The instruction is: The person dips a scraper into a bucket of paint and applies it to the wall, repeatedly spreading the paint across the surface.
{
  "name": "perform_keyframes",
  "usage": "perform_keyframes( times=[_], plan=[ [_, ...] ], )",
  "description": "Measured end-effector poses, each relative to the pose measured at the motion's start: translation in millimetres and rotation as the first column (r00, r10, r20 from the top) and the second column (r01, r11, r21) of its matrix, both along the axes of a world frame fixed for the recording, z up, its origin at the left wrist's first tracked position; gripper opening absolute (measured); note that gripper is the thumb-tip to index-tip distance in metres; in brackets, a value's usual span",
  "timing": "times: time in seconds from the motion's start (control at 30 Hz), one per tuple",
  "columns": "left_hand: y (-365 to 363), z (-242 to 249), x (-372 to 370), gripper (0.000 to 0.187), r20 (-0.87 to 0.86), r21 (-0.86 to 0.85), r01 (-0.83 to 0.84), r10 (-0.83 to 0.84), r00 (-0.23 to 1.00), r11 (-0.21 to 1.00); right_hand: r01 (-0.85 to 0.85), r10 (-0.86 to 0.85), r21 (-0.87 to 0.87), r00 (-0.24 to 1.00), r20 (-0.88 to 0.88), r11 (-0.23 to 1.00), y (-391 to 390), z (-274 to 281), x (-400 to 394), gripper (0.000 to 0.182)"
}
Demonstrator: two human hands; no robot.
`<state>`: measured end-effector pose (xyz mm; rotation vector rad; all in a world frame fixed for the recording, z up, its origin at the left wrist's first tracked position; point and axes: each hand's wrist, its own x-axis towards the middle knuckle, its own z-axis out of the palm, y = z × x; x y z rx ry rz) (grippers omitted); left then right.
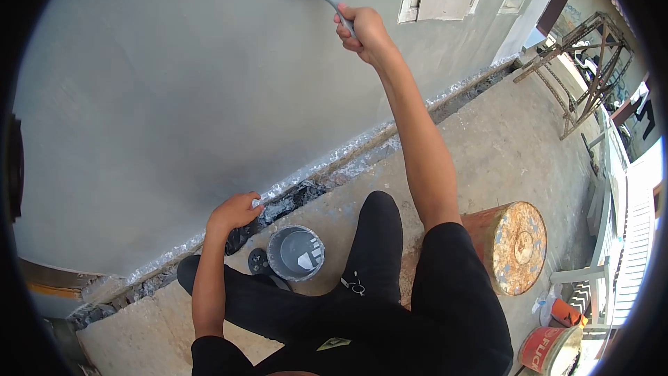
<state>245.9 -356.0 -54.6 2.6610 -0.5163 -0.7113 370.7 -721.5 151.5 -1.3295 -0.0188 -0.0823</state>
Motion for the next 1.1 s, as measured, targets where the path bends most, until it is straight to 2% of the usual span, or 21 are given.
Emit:
perform_keyframes(
  times=[0.07,0.13,0.17,0.27,0.33,0.4,0.5,0.53,0.63,0.7,0.73,0.8,0.87,0.93,0.97,1.1],
  plan=[
    [0,2,2,0.041,0.029,0.005,-0.017,0.017,0.999,1.000,-0.001,0.001,0.005,0.985,-0.170,1.000,6,-75,-10,0.026],
    [2,8,1,0.041,0.021,0.007,-0.029,0.028,0.999,1.000,-0.009,0.011,0.007,0.949,-0.316,1.000,8,-126,-20,0.025],
    [4,4,1,0.041,0.021,0.002,-0.025,0.025,0.999,1.000,-0.005,0.006,0.005,0.918,-0.396,1.000,9,-137,-22,0.024],
    [10,-5,3,0.040,0.024,0.002,-0.020,0.020,1.000,1.000,-0.032,-0.067,-0.230,0.911,-0.408,0.973,40,-114,-26,0.023],
    [8,-5,0,0.040,0.027,0.009,-0.024,0.024,0.999,1.000,0.003,-0.115,-0.348,0.947,-0.300,0.937,69,-66,-31,0.022],
    [6,-1,-2,0.040,0.016,-0.012,-0.027,0.027,1.000,1.000,-0.073,0.011,-0.231,0.966,-0.259,0.970,78,-17,-41,0.023],
    [5,-8,-1,0.040,0.047,-0.043,0.020,-0.018,0.999,0.999,-0.068,0.072,-0.213,0.997,0.008,0.975,83,40,-51,0.024],
    [5,-10,-1,0.040,0.069,-0.049,0.044,-0.040,0.997,0.998,-0.042,0.065,-0.207,0.992,0.105,0.977,88,51,-52,0.025],
    [2,-3,-3,0.039,0.011,0.011,0.017,-0.017,1.000,1.000,-0.018,0.046,-0.189,0.989,0.142,0.982,108,41,-38,0.028],
    [4,-3,-5,0.038,0.004,0.003,0.009,-0.009,1.000,1.000,0.049,-0.038,-0.134,0.995,0.089,0.990,122,-17,-32,0.030],
    [6,-2,-3,0.038,0.010,-0.006,0.005,-0.005,1.000,1.000,0.027,-0.028,-0.057,0.999,-0.017,0.998,124,-52,-36,0.031],
    [10,-1,0,0.038,0.011,-0.009,-0.003,0.003,1.000,1.000,0.006,-0.019,-0.064,0.979,-0.205,0.998,125,-135,-44,0.030],
    [11,1,0,0.039,0.018,-0.008,-0.015,0.016,1.000,1.000,-0.012,-0.015,-0.073,0.932,-0.361,0.997,122,-178,-49,0.025],
    [14,5,1,0.039,0.024,0.008,-0.027,0.027,0.999,1.000,-0.017,-0.019,-0.072,0.886,-0.463,0.997,128,-170,-55,0.023],
    [14,7,3,0.039,0.050,0.009,-0.028,0.028,0.998,1.000,-0.029,0.009,-0.042,0.910,-0.414,0.999,124,-159,-48,0.021],
    [16,5,-3,0.038,0.035,-0.006,-0.010,0.010,0.999,1.000,-0.106,0.081,-0.091,0.965,-0.249,0.990,136,-26,-57,0.020]
  ],
)
